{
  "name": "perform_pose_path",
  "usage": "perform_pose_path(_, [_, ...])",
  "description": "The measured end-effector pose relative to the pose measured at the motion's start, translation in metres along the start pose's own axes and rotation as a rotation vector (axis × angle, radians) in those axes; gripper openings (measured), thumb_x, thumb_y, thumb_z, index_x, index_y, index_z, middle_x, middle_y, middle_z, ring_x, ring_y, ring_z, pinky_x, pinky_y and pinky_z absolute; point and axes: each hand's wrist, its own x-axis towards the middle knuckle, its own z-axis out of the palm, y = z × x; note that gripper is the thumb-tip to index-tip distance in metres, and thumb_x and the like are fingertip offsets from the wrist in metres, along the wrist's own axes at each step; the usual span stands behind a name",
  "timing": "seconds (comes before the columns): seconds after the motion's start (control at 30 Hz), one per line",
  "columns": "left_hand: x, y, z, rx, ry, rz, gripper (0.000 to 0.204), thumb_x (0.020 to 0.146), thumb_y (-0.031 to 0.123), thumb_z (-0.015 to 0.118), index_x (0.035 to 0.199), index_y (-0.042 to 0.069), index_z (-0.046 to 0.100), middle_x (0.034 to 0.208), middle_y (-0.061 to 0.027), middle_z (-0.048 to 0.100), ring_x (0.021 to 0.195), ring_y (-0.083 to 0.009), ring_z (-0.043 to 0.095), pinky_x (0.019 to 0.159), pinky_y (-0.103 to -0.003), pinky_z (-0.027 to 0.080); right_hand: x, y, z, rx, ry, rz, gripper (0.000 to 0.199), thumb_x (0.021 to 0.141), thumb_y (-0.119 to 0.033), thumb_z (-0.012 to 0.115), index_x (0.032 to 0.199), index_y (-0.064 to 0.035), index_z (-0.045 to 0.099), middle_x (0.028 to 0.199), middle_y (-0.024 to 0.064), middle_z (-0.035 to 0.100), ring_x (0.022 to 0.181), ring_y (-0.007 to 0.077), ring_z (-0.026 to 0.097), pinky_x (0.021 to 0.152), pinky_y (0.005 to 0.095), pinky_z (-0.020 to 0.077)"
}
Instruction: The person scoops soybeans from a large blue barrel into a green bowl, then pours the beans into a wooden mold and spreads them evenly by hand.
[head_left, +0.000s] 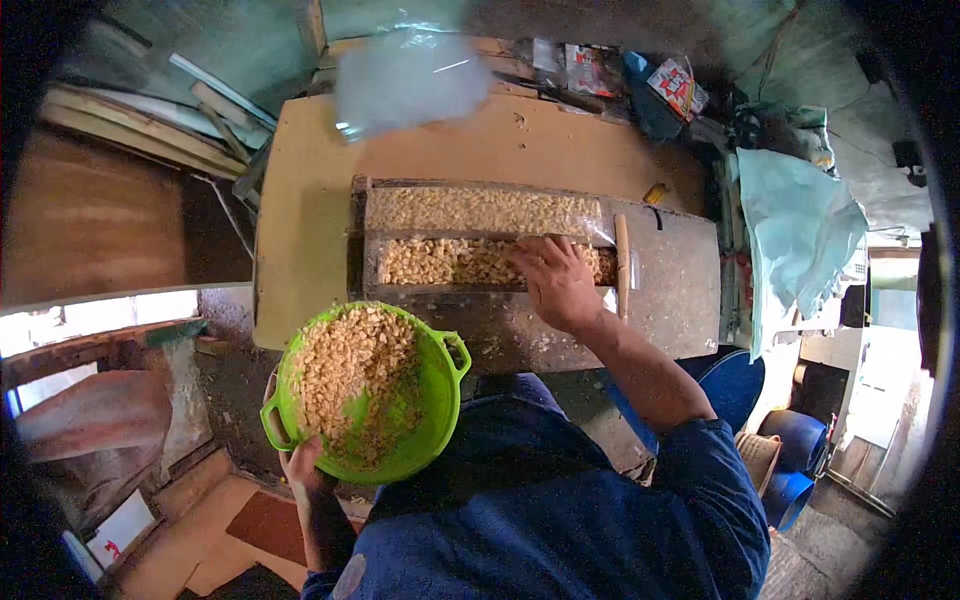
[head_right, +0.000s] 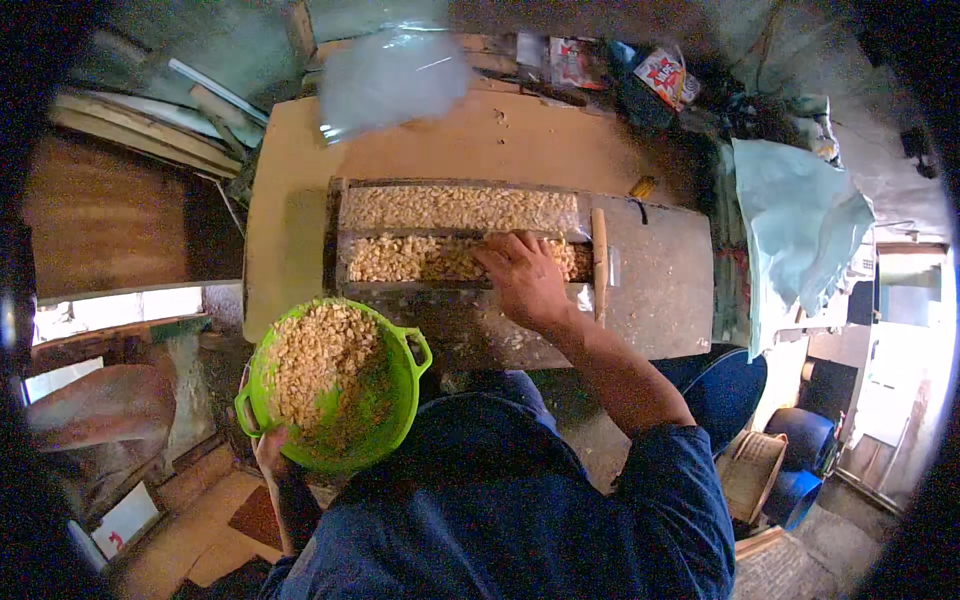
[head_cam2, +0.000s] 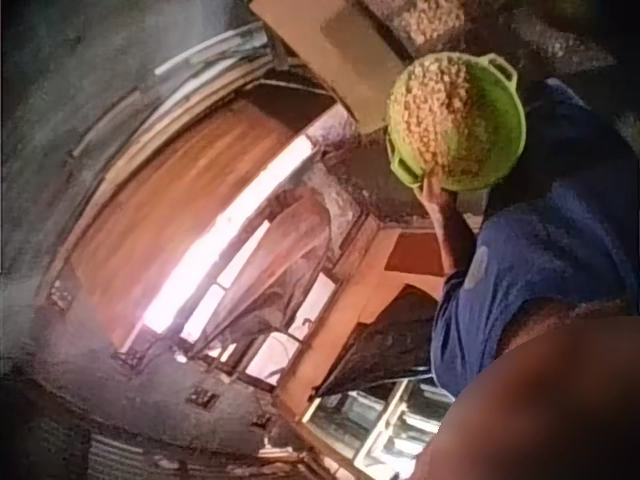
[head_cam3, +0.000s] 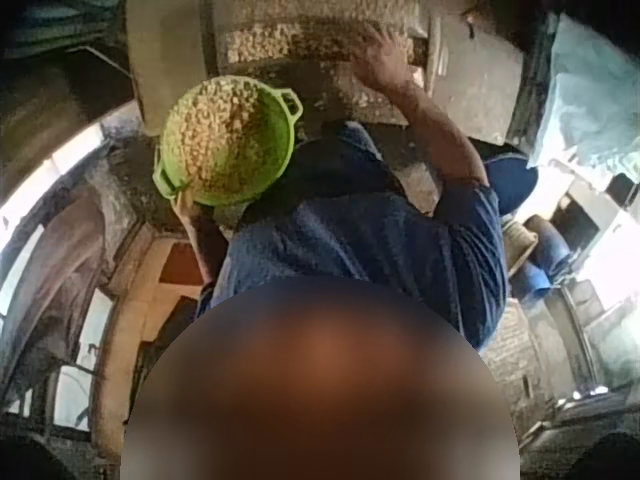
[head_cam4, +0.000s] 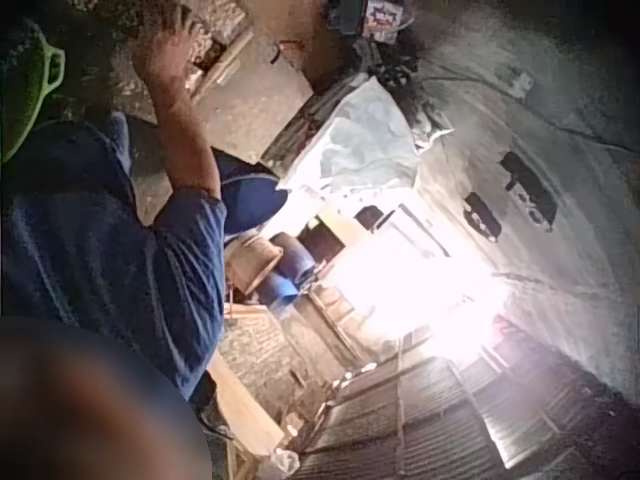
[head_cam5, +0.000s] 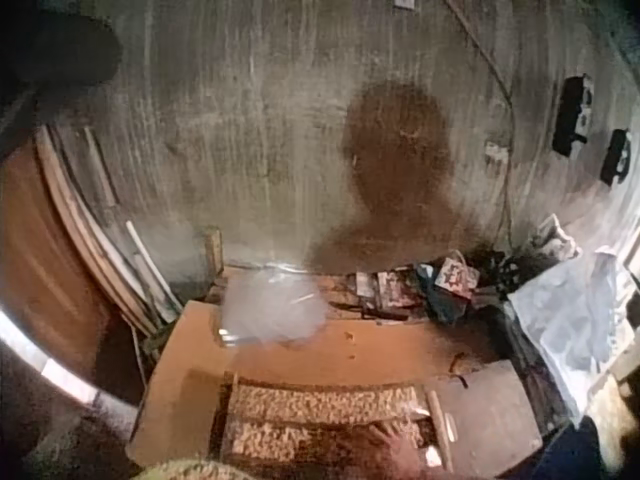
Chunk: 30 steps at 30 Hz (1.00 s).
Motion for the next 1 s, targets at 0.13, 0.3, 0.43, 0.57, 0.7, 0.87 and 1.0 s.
perform_pose_path(0.13, [0.004,-0.007,-0.005,0.008,0.002,0.020,0.056,0.089,-0.004,0.058,0.143,0.001,0.044,0.125,-0.0152,0.059,0.092,-0.0259,0.064,0.069,-0.037,0.053,0.026,-0.017,0.015,0.079,0.066,-0.041,0.040,0.080,-0.011,0.063,0.120,-0.0141,0.068,0.114,0.0082,0.060,0.109,0.0316,0.054,0.090,0.0464,0.0466])
perform_pose_path(0.3, [0.007,-0.021,-0.021,0.013,0.029,0.016,0.054,0.091,-0.001,0.059,0.143,0.001,0.044,0.121,-0.0143,0.060,0.089,-0.0257,0.064,0.069,-0.038,0.054,0.066,-0.057,0.027,0.017,0.033,0.015,0.043,0.080,-0.007,0.061,0.122,-0.0111,0.065,0.116,0.0096,0.058,0.111,0.0332,0.052,0.093,0.0477,0.0446])
perform_pose_path(0.43, [0.010,-0.041,-0.040,0.028,0.052,0.021,0.052,0.093,0.002,0.060,0.143,0.001,0.044,0.117,-0.0135,0.062,0.087,-0.0255,0.065,0.070,-0.038,0.054,0.082,-0.066,0.048,0.101,0.048,-0.054,0.040,0.080,-0.008,0.060,0.120,-0.0117,0.065,0.119,0.0126,0.056,0.113,0.0359,0.050,0.097,0.0513,0.0440])
perform_pose_path(0.57, [0.013,-0.040,-0.041,0.011,0.052,0.025,0.051,0.093,0.003,0.061,0.141,0.001,0.045,0.117,-0.0136,0.062,0.088,-0.0260,0.065,0.071,-0.038,0.055,0.086,-0.075,0.047,0.103,0.025,-0.075,0.040,0.080,-0.005,0.060,0.119,-0.0116,0.066,0.120,0.0116,0.055,0.112,0.0348,0.050,0.097,0.0487,0.0447])
perform_pose_path(0.7, [0.002,-0.009,-0.014,-0.048,0.035,0.030,0.050,0.092,0.003,0.062,0.139,0.000,0.047,0.120,-0.0145,0.062,0.093,-0.0274,0.066,0.074,-0.039,0.056,0.089,-0.084,0.042,0.130,0.059,-0.140,0.037,0.080,-0.005,0.060,0.116,-0.0122,0.067,0.120,0.0116,0.055,0.113,0.0347,0.050,0.097,0.0483,0.0448])
perform_pose_path(0.87, [-0.006,0.024,0.018,-0.082,-0.006,0.065,0.048,0.091,0.003,0.064,0.137,-0.001,0.050,0.124,-0.0157,0.061,0.099,-0.0290,0.066,0.077,-0.040,0.057,0.087,-0.092,0.042,0.193,-0.030,-0.127,0.034,0.081,-0.005,0.059,0.112,-0.0139,0.069,0.121,0.0120,0.056,0.112,0.0343,0.051,0.097,0.0476,0.0449])
perform_pose_path(1.0, [-0.002,0.033,0.029,-0.007,-0.107,0.091,0.054,0.093,0.006,0.060,0.144,0.001,0.043,0.133,-0.0212,0.058,0.110,-0.0352,0.064,0.090,-0.048,0.055,0.079,-0.091,0.048,0.151,-0.014,-0.171,0.033,0.079,-0.003,0.059,0.109,-0.0131,0.069,0.118,0.0120,0.058,0.111,0.0343,0.053,0.096,0.0473,0.0459])
